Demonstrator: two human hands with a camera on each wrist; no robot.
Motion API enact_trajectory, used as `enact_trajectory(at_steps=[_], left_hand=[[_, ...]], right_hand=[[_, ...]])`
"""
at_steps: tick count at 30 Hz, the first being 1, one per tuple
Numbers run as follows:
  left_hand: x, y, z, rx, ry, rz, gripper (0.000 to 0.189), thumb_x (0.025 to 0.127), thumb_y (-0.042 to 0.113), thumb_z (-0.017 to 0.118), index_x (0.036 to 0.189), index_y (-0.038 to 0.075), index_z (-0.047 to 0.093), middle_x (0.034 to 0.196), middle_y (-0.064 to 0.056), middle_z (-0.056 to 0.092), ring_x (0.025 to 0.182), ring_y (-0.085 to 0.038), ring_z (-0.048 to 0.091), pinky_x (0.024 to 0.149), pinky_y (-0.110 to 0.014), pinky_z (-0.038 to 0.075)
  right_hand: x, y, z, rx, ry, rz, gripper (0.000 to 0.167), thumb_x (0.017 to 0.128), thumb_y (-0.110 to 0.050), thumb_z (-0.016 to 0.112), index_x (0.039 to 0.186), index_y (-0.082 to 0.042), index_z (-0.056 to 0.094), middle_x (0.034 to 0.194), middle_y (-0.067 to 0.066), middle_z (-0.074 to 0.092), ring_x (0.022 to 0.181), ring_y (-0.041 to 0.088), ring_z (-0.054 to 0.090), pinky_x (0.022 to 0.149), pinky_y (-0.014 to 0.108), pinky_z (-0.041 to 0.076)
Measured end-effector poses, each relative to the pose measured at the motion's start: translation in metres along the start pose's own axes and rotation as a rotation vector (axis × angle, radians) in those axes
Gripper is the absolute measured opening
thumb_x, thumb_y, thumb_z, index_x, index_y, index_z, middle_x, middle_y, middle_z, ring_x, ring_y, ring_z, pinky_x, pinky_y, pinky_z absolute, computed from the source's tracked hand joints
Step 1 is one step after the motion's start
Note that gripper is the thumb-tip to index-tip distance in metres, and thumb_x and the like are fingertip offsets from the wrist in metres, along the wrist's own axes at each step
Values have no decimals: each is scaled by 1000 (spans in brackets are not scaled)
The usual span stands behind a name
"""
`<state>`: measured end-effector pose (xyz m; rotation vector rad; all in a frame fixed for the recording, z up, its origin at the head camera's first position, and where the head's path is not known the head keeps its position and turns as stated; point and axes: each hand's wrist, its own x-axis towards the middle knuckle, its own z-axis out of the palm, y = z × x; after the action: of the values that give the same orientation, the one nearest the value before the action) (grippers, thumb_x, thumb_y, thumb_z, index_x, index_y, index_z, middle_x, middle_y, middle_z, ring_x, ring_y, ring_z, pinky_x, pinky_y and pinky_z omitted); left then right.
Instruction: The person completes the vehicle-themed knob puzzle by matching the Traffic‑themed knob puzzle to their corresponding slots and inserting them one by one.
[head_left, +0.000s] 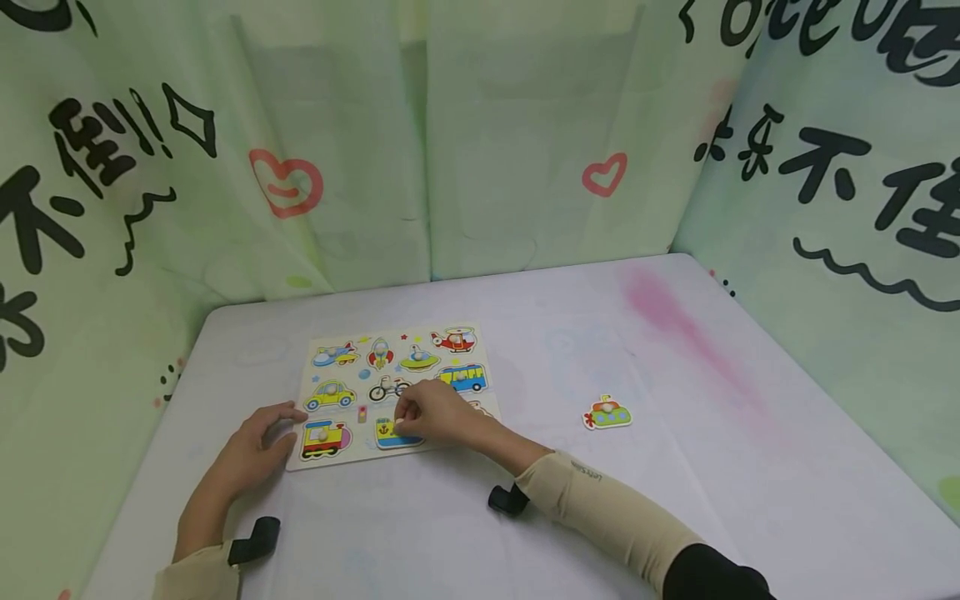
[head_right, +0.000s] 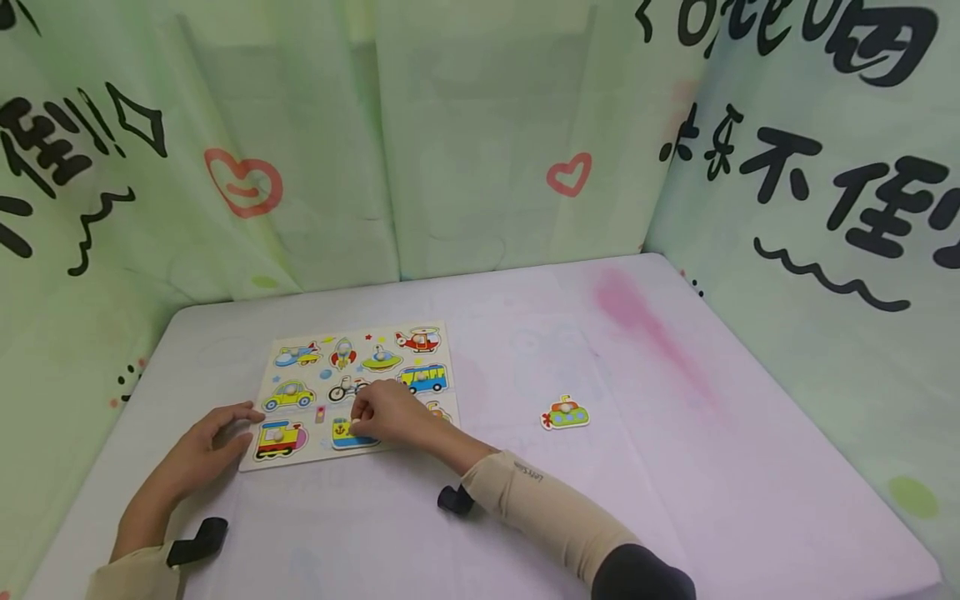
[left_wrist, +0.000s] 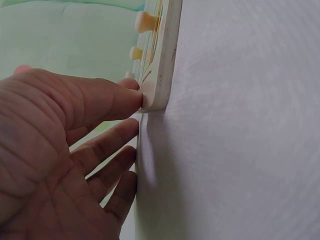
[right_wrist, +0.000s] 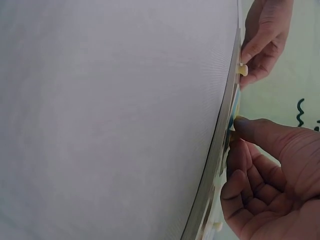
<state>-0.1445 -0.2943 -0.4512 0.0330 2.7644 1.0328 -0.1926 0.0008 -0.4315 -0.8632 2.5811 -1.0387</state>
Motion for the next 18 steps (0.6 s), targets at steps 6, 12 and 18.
enact_trajectory(at_steps=[6, 12, 18], left_hand=[[1, -2, 0, 4, -1, 15, 35, 99, 12, 57, 134, 5, 57, 159, -30, 32, 147, -55, 22, 116, -73, 22], [2, -3, 0, 4, 1, 17, 35, 99, 12, 58, 133, 5, 58, 159, -30, 32, 147, -55, 22, 116, -73, 22], [2, -3, 0, 5, -1, 8, 35, 99, 12, 58, 134, 5, 58, 159, -30, 32, 148, -55, 22, 116, -73, 22]], right_hand=[[0, -1, 0, -2, -9, 12, 5, 90, -11, 76, 87, -8, 73, 71, -7, 62, 67, 4, 52, 61, 15, 43], [0, -1, 0, -27, -13, 13, 5, 90, -11, 76, 88, -8, 73, 71, -7, 62, 66, 3, 52, 61, 15, 44], [-2, 1, 1, -11, 2, 10, 5, 90, -13, 76, 88, -9, 73, 70, -8, 62, 66, 3, 51, 61, 16, 42]])
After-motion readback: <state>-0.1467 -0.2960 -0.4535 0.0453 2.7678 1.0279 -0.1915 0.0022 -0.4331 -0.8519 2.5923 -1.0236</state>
